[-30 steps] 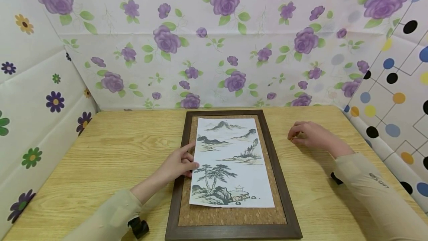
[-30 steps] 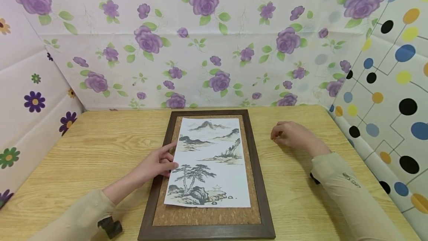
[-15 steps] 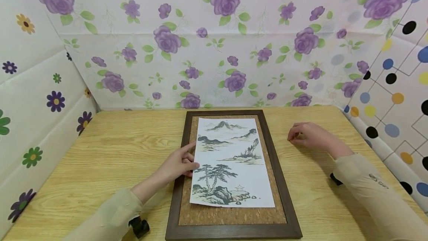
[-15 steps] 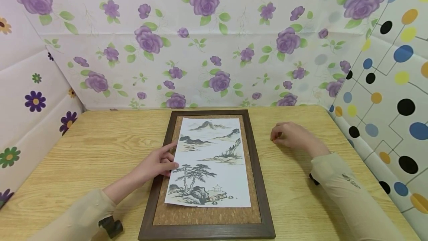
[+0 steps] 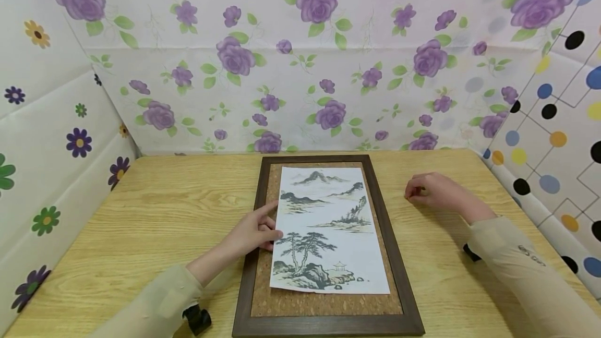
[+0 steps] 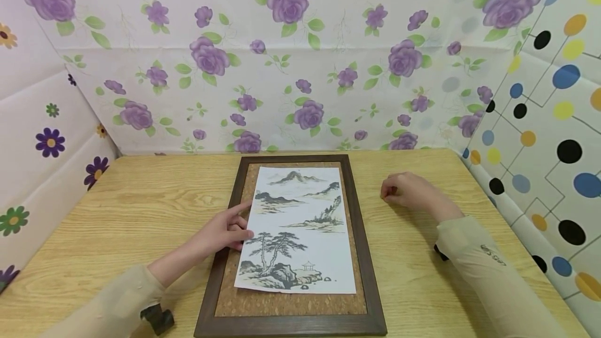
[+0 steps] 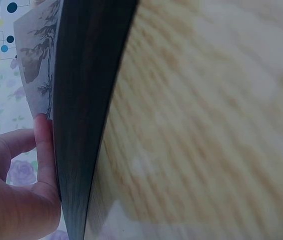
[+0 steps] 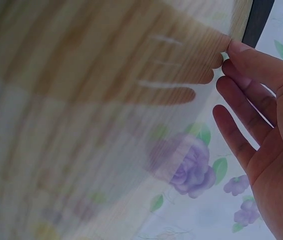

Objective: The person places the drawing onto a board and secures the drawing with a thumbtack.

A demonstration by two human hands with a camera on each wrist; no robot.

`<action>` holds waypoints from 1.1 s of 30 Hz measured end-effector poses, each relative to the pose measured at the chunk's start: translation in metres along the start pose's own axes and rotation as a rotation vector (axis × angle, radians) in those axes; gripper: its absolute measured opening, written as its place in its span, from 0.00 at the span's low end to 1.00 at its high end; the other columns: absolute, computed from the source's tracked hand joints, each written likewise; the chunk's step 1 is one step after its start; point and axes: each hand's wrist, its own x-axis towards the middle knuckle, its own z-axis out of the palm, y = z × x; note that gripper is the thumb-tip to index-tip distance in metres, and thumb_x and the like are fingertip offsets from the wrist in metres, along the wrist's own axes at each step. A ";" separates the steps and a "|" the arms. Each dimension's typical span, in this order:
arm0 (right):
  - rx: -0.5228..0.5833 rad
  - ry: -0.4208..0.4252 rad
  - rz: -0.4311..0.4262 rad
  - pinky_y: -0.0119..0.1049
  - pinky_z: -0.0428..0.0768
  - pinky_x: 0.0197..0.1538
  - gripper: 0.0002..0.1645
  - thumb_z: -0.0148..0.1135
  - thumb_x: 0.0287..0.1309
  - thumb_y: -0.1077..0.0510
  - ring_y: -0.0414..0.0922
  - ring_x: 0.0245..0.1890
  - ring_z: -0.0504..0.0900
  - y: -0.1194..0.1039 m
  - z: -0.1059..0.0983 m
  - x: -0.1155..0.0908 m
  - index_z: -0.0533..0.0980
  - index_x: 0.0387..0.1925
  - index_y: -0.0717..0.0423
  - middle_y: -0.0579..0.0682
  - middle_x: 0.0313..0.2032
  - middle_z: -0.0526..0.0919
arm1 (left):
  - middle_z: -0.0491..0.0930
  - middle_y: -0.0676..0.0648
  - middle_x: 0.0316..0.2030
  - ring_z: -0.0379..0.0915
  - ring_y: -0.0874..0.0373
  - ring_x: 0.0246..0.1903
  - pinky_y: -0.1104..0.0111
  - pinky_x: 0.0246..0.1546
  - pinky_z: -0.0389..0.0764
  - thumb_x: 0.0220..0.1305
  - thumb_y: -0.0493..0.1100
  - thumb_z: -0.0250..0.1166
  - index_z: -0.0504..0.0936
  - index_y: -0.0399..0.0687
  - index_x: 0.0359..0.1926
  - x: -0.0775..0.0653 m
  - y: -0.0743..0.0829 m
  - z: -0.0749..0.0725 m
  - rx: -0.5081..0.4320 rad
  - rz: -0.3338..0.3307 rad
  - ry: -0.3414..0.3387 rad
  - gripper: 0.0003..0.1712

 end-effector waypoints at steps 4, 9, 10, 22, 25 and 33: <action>0.008 -0.011 0.016 0.28 0.81 0.33 0.10 0.71 0.55 0.63 0.33 0.30 0.80 0.000 0.000 0.000 0.83 0.31 0.43 0.39 0.31 0.85 | 0.81 0.39 0.38 0.80 0.60 0.26 0.66 0.31 0.88 0.65 0.34 0.64 0.49 0.43 0.78 -0.002 0.001 -0.001 -0.012 -0.005 0.008 0.47; 0.019 -0.024 0.042 0.28 0.80 0.33 0.09 0.70 0.56 0.63 0.31 0.30 0.79 -0.001 -0.001 0.000 0.82 0.31 0.44 0.39 0.31 0.85 | 0.82 0.41 0.35 0.81 0.59 0.27 0.65 0.33 0.88 0.65 0.35 0.64 0.51 0.45 0.78 -0.003 0.001 -0.003 -0.021 -0.028 0.025 0.46; 0.021 -0.025 0.045 0.28 0.80 0.33 0.09 0.70 0.56 0.63 0.31 0.30 0.79 -0.001 -0.001 0.000 0.82 0.31 0.44 0.39 0.31 0.85 | 0.83 0.42 0.35 0.81 0.59 0.27 0.65 0.33 0.88 0.65 0.35 0.64 0.51 0.45 0.78 -0.004 0.001 -0.004 -0.021 -0.034 0.029 0.46; 0.031 -0.018 0.055 0.28 0.80 0.33 0.09 0.70 0.55 0.64 0.30 0.29 0.78 -0.001 -0.001 0.003 0.83 0.31 0.45 0.39 0.30 0.84 | 0.85 0.44 0.29 0.83 0.57 0.26 0.64 0.33 0.89 0.66 0.35 0.64 0.55 0.45 0.77 -0.007 -0.001 -0.010 -0.023 -0.054 0.026 0.43; 0.046 -0.010 0.048 0.29 0.80 0.33 0.08 0.70 0.56 0.65 0.30 0.29 0.78 -0.001 -0.002 0.007 0.83 0.31 0.47 0.39 0.29 0.84 | 0.86 0.44 0.30 0.83 0.57 0.27 0.64 0.34 0.89 0.65 0.35 0.64 0.55 0.44 0.77 -0.007 -0.001 -0.009 -0.012 -0.058 0.031 0.43; 0.031 0.020 0.007 0.36 0.85 0.38 0.06 0.72 0.54 0.63 0.33 0.31 0.80 -0.007 -0.008 0.027 0.83 0.30 0.48 0.39 0.29 0.84 | 0.87 0.44 0.32 0.84 0.57 0.28 0.64 0.36 0.89 0.65 0.36 0.64 0.56 0.42 0.76 -0.007 -0.001 -0.009 0.006 -0.077 0.050 0.42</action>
